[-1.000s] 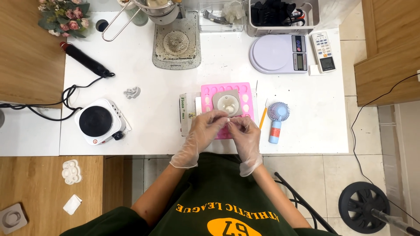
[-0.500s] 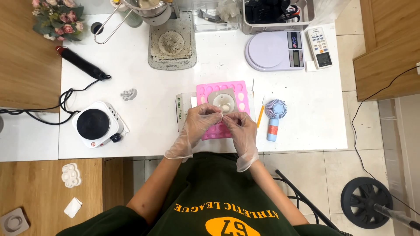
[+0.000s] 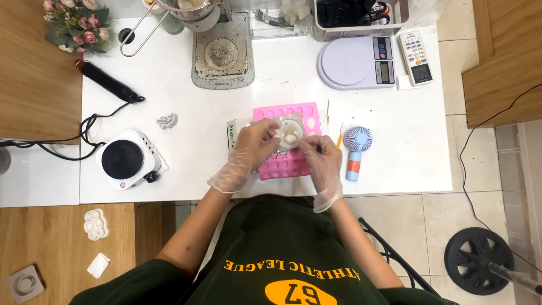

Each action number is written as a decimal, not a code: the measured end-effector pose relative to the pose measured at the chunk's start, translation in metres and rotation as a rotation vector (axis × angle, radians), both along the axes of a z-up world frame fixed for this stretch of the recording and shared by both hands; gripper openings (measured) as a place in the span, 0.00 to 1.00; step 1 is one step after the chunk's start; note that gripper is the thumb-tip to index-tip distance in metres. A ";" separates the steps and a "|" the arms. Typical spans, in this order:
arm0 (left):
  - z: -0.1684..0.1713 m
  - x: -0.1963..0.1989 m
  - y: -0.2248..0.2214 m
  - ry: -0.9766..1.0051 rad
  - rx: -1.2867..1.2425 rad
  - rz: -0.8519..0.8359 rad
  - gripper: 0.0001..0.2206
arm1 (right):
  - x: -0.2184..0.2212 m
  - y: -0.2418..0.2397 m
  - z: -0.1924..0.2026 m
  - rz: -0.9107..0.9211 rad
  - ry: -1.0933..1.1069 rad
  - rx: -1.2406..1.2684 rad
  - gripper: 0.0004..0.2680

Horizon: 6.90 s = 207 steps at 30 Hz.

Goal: Removing small wax pieces from a silicone mold and placing them into a tray.

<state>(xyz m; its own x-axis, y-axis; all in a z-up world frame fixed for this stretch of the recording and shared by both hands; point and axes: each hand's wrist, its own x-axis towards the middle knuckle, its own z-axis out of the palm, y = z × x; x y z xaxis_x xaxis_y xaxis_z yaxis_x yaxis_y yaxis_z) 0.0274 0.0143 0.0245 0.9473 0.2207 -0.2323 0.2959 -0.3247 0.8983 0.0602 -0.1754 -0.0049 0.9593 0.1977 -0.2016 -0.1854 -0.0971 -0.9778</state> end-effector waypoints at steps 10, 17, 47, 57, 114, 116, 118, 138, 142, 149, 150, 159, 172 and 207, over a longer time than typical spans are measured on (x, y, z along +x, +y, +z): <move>-0.025 0.002 0.001 -0.340 0.510 -0.145 0.06 | 0.002 -0.020 -0.004 -0.036 -0.012 -0.108 0.06; -0.024 -0.009 0.004 -0.342 0.572 -0.015 0.11 | 0.004 -0.022 -0.006 -0.042 0.063 -0.128 0.06; -0.037 -0.015 -0.012 -0.433 0.573 0.087 0.08 | 0.016 -0.034 -0.006 -0.045 0.045 -0.191 0.05; -0.031 -0.042 -0.001 -0.257 0.545 0.229 0.13 | 0.050 -0.026 0.008 0.343 -0.270 -0.663 0.15; -0.039 -0.054 -0.017 -0.012 0.202 0.291 0.14 | 0.069 -0.041 0.020 0.752 -0.389 -0.855 0.11; -0.038 -0.054 -0.018 -0.014 0.213 0.292 0.14 | 0.071 -0.031 0.027 0.739 -0.403 -0.843 0.11; -0.036 -0.053 -0.019 -0.018 0.222 0.292 0.14 | 0.075 -0.020 0.034 0.724 -0.416 -0.833 0.12; -0.048 -0.051 -0.018 -0.036 0.198 0.245 0.15 | 0.101 0.032 0.037 0.925 -0.510 -0.987 0.06; -0.052 -0.052 -0.018 -0.064 0.208 0.250 0.15 | 0.098 0.035 0.053 0.884 -0.442 -1.062 0.07; -0.052 -0.050 -0.018 -0.007 0.177 0.259 0.14 | 0.092 0.018 0.044 0.738 -0.591 -0.736 0.04; -0.054 -0.050 -0.018 -0.016 0.188 0.256 0.14 | 0.088 0.015 0.044 0.753 -0.638 -0.704 0.06; -0.047 -0.050 -0.017 -0.018 0.200 0.250 0.14 | 0.086 0.008 0.026 0.719 -0.702 -0.745 0.06; -0.045 -0.068 -0.005 -0.029 0.153 0.385 0.09 | 0.062 -0.023 0.044 0.414 -0.331 -0.609 0.07; -0.099 -0.089 -0.028 0.080 -0.408 0.547 0.15 | 0.006 -0.022 0.015 0.127 -0.712 -0.697 0.08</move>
